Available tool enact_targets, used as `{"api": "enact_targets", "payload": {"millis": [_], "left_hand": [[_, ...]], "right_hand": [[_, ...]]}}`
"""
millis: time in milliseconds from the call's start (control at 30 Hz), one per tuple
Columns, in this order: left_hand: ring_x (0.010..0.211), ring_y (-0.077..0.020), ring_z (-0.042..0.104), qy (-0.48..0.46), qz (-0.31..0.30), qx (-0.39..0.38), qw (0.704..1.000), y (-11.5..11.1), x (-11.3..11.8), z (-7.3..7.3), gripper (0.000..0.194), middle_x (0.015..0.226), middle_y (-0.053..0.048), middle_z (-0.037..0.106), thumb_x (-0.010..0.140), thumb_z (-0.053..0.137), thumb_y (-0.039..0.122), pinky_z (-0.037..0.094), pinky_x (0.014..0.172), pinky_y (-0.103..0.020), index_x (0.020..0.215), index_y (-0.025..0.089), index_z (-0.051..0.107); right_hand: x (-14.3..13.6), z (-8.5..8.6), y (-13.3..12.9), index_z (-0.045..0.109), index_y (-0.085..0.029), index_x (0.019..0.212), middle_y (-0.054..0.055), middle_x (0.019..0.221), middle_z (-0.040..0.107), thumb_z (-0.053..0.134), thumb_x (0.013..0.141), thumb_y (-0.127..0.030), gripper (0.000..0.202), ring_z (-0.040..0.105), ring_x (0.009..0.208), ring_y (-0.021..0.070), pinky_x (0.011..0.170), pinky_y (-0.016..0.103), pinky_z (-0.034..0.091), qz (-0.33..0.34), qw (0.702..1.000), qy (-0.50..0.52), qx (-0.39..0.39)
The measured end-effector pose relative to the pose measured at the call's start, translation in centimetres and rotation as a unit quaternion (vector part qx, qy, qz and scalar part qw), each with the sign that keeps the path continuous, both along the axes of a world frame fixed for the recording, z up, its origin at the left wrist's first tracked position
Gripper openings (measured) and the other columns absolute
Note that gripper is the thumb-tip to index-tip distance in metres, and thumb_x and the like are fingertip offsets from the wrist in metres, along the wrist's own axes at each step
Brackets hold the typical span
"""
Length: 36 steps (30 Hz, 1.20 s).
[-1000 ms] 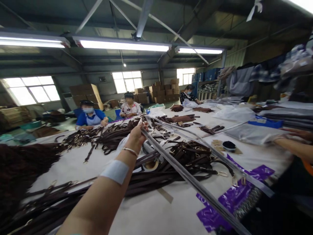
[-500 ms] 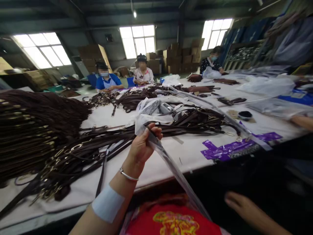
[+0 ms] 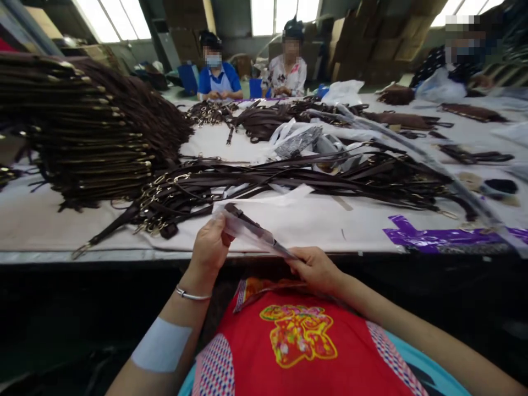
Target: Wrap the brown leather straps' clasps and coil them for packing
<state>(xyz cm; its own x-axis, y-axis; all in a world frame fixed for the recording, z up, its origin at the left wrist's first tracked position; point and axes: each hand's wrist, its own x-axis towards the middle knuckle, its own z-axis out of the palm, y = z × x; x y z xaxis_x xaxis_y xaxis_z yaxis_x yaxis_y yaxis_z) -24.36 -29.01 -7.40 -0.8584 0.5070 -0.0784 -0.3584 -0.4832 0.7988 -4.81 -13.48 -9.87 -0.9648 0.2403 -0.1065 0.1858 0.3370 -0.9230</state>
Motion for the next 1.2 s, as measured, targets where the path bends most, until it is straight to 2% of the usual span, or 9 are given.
{"api": "enact_targets", "payload": {"millis": [100, 200, 333, 433, 567, 700, 900, 1000, 1200], "left_hand": [[0.082, -0.0190, 0.073, -0.096, 0.079, 0.012, 0.992, -3.9, 1.1, -2.8, 0.013, 0.093, -0.006, 0.076, 0.087, 0.069, 0.021, 0.062, 0.077, -0.031, 0.099, 0.016, 0.071], [0.083, -0.0175, 0.073, -0.201, 0.136, 0.033, 0.969, -6.5, 3.2, -4.5, 0.016, 0.091, -0.004, 0.077, 0.094, 0.055, 0.015, 0.062, 0.078, -0.030, 0.098, 0.019, 0.071], [0.088, -0.0204, 0.073, -0.308, 0.134, 0.020, 0.942, -7.6, 4.3, -5.3, 0.026, 0.093, -0.008, 0.077, 0.099, 0.044, 0.017, 0.061, 0.083, -0.035, 0.102, 0.016, 0.070], [0.085, -0.0225, 0.073, -0.310, 0.106, 0.020, 0.945, -7.3, 4.2, -5.1, 0.020, 0.087, -0.009, 0.076, 0.097, 0.051, 0.021, 0.061, 0.082, -0.038, 0.096, 0.013, 0.069], [0.073, -0.0168, 0.070, -0.202, 0.116, 0.025, 0.972, -6.1, 4.1, -4.0, 0.006, 0.082, -0.004, 0.075, 0.089, 0.064, 0.013, 0.060, 0.074, -0.030, 0.091, 0.015, 0.069], [0.070, -0.0146, 0.069, -0.114, 0.093, -0.018, 0.989, -5.8, 4.0, -3.2, 0.010, 0.082, -0.004, 0.074, 0.082, 0.069, 0.006, 0.057, 0.069, -0.023, 0.088, 0.014, 0.071], [0.050, -0.0064, 0.056, -0.261, 0.133, 0.073, 0.953, -8.4, 2.4, -3.7, 0.027, 0.059, 0.003, 0.057, 0.097, 0.048, 0.011, 0.050, 0.052, -0.016, 0.072, 0.015, 0.057], [0.042, -0.0028, 0.047, -0.326, 0.139, 0.106, 0.929, -10.4, 2.1, -4.7, 0.030, 0.055, 0.006, 0.047, 0.101, 0.041, 0.013, 0.043, 0.044, -0.012, 0.074, 0.015, 0.053], [0.034, -0.0043, 0.036, -0.352, 0.174, 0.034, 0.919, -12.6, 1.9, -8.0, 0.041, 0.050, 0.008, 0.037, 0.102, 0.040, 0.046, 0.031, 0.032, -0.013, 0.074, 0.017, 0.049]], "right_hand": [[-0.7, -0.8, -0.1, 0.071, -0.018, 0.088, 0.002, 0.078, 0.068, 0.046, 0.095, -0.027, 0.027, 0.059, 0.072, 0.0154, 0.068, 0.025, 0.045, 0.082, 0.990, 0.042, 0.105], [-1.9, -1.1, -0.7, 0.073, -0.021, 0.105, 0.005, 0.093, 0.073, 0.046, 0.094, -0.022, 0.029, 0.064, 0.085, 0.0195, 0.079, 0.030, 0.047, 0.155, 0.979, 0.039, 0.126], [-3.4, -0.9, -1.7, 0.069, -0.021, 0.117, 0.005, 0.107, 0.073, 0.057, 0.090, -0.028, 0.030, 0.066, 0.092, 0.0214, 0.084, 0.032, 0.049, 0.257, 0.966, -0.011, -0.005], [-4.8, -0.4, -2.1, 0.066, -0.017, 0.119, 0.005, 0.096, 0.072, 0.054, 0.093, -0.048, 0.042, 0.064, 0.075, 0.0181, 0.068, 0.028, 0.050, 0.286, 0.943, -0.081, -0.151], [-7.3, 0.5, -3.1, 0.069, -0.013, 0.092, 0.002, 0.071, 0.065, 0.045, 0.091, -0.068, 0.060, 0.053, 0.058, 0.0119, 0.054, 0.023, 0.039, 0.236, 0.940, -0.104, -0.225], [-9.8, 1.2, -4.3, 0.064, -0.013, 0.074, -0.004, 0.054, 0.051, 0.062, 0.081, -0.066, 0.054, 0.036, 0.047, 0.0073, 0.046, 0.022, 0.025, 0.181, 0.940, -0.110, -0.267], [-10.3, 0.6, -4.4, 0.071, -0.013, 0.081, -0.001, 0.065, 0.063, 0.073, 0.077, -0.047, 0.035, 0.050, 0.057, 0.0097, 0.053, 0.021, 0.036, 0.119, 0.944, -0.060, -0.301], [-9.6, -0.4, -4.4, 0.071, -0.014, 0.082, 0.003, 0.076, 0.070, 0.075, 0.077, -0.046, 0.033, 0.060, 0.068, 0.0137, 0.064, 0.025, 0.045, 0.086, 0.921, -0.053, -0.377], [-9.4, -0.7, -4.8, 0.064, -0.019, 0.109, -0.002, 0.069, 0.064, 0.072, 0.083, -0.049, 0.041, 0.065, 0.068, 0.0152, 0.067, 0.029, 0.051, 0.111, 0.878, -0.024, -0.466]]}}
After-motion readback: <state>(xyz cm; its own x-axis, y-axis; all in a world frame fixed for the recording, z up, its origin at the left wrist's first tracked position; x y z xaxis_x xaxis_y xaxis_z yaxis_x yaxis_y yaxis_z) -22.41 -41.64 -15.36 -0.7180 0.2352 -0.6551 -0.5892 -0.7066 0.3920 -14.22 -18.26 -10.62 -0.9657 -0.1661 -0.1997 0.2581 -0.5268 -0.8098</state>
